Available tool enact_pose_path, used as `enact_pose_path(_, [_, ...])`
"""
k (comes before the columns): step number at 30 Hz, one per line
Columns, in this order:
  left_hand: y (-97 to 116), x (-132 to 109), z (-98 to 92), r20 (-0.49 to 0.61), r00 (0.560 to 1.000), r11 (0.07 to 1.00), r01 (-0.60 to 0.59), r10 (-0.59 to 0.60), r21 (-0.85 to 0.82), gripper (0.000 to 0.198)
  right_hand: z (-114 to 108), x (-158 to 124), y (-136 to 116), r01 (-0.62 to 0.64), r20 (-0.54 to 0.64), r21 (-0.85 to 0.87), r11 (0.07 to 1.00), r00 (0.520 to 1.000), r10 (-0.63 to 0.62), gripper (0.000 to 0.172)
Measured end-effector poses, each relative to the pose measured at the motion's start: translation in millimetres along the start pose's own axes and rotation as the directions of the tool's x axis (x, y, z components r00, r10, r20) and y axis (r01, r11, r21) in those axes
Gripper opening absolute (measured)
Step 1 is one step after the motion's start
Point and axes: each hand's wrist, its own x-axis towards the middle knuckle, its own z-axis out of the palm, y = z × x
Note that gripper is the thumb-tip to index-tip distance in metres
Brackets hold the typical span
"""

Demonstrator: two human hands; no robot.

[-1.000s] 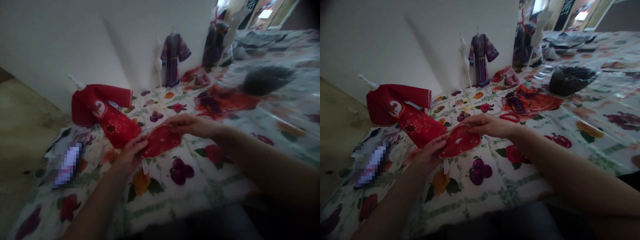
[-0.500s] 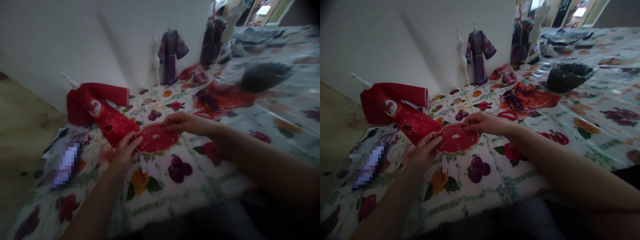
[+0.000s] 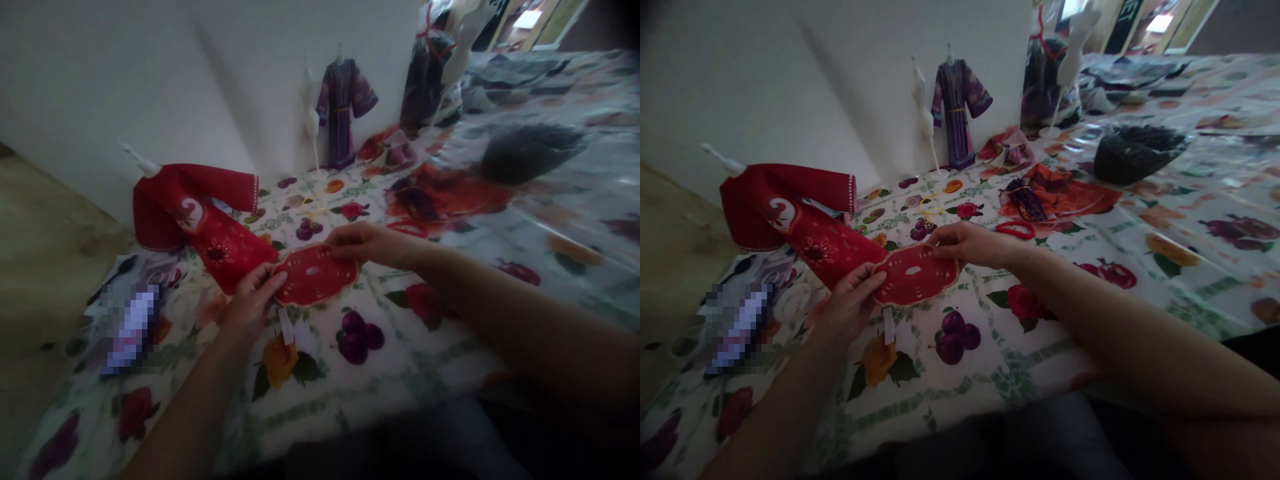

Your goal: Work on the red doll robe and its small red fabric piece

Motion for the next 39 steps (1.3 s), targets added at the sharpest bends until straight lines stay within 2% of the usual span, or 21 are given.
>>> enact_pose_path(6, [-1, 1, -0.3, -0.005, 0.999, 0.999, -0.033, 0.033, 0.014, 0.024, 0, 1, 1, 0.025, 0.001, -0.026, 0.999, 1.0, -0.025, 0.026])
enact_pose_path(10, [-2, 3, -0.9, -0.031, 0.994, 0.994, -0.103, 0.104, 0.034, 0.022, -2, -1, -2, 0.049, 0.011, -0.008, 0.999, 0.999, -0.049, 0.021])
enact_pose_path(12, [-1, 1, -0.5, -0.052, 0.987, 0.988, -0.152, 0.154, 0.042, 0.02, -4, -5, -7, 0.063, 0.121, 0.044, 0.997, 0.99, -0.068, 0.018])
enact_pose_path(14, [1, -2, 0.6, -0.059, 0.978, 0.979, -0.198, 0.201, 0.049, 0.019, -6, -9, -11, 0.047, 0.333, 0.094, 0.994, 0.94, -0.076, 0.022])
enact_pose_path(16, [2, -8, 2.1, -0.014, 0.969, 0.966, -0.245, 0.247, 0.085, 0.015, -6, -12, -14, 0.033, 0.451, 0.075, 0.997, 0.891, -0.063, 0.033])
enact_pose_path(19, [4, -17, 5.1, 0.126, 0.943, 0.911, -0.331, 0.309, 0.244, 0.004, 5, -11, -12, 0.077, 0.357, 0.025, 0.997, 0.931, -0.081, 0.052])
enact_pose_path(21, [3, -21, 7.5, 0.205, 0.924, 0.855, -0.378, 0.323, 0.356, 0.007, 19, -6, -7, 0.104, 0.303, 0.068, 0.992, 0.945, -0.12, 0.056])
enact_pose_path(24, [-1, -23, 10.1, 0.271, 0.902, 0.804, -0.424, 0.336, 0.417, 0.008, 41, 1, 0, 0.133, 0.253, 0.137, 0.982, 0.954, -0.164, 0.04])
enact_pose_path(26, [-4, -22, 10.5, 0.255, 0.902, 0.808, -0.426, 0.348, 0.407, 0.007, 51, 4, 3, 0.119, 0.215, 0.15, 0.982, 0.965, -0.15, 0.023])
enact_pose_path(28, [-8, -20, 10.2, 0.199, 0.92, 0.85, -0.389, 0.338, 0.354, 0.013, 56, 4, 4, 0.078, 0.221, 0.19, 0.979, 0.968, -0.12, 0.015])
enact_pose_path(30, [-12, -17, 10.3, 0.178, 0.942, 0.923, -0.32, 0.286, 0.213, 0.022, 55, 2, 3, 0.027, 0.223, 0.3, 0.954, 0.97, -0.098, 0.015])
enact_pose_path(32, [-16, -13, 11.7, 0.209, 0.956, 0.976, -0.217, 0.207, 0.026, 0.031, 52, 0, 1, 0.003, 0.186, 0.447, 0.895, 0.978, -0.096, 0.016])
enact_pose_path(34, [-20, -10, 13.9, 0.239, 0.963, 0.989, -0.105, 0.127, -0.104, 0.038, 48, -1, 1, 0.019, 0.124, 0.573, 0.819, 0.986, -0.109, 0.017])
enact_pose_path(36, [-23, -7, 15.3, 0.254, 0.965, 0.99, -0.025, 0.059, -0.136, 0.041, 44, -1, 2, 0.043, 0.062, 0.657, 0.753, 0.992, -0.11, 0.017])
enact_pose_path(39, [-26, -5, 13.7, 0.294, 0.956, 0.996, 0.022, 0.004, -0.086, 0.043, 40, 1, 5, 0.085, -0.041, 0.722, 0.686, 0.996, -0.08, 0.017])
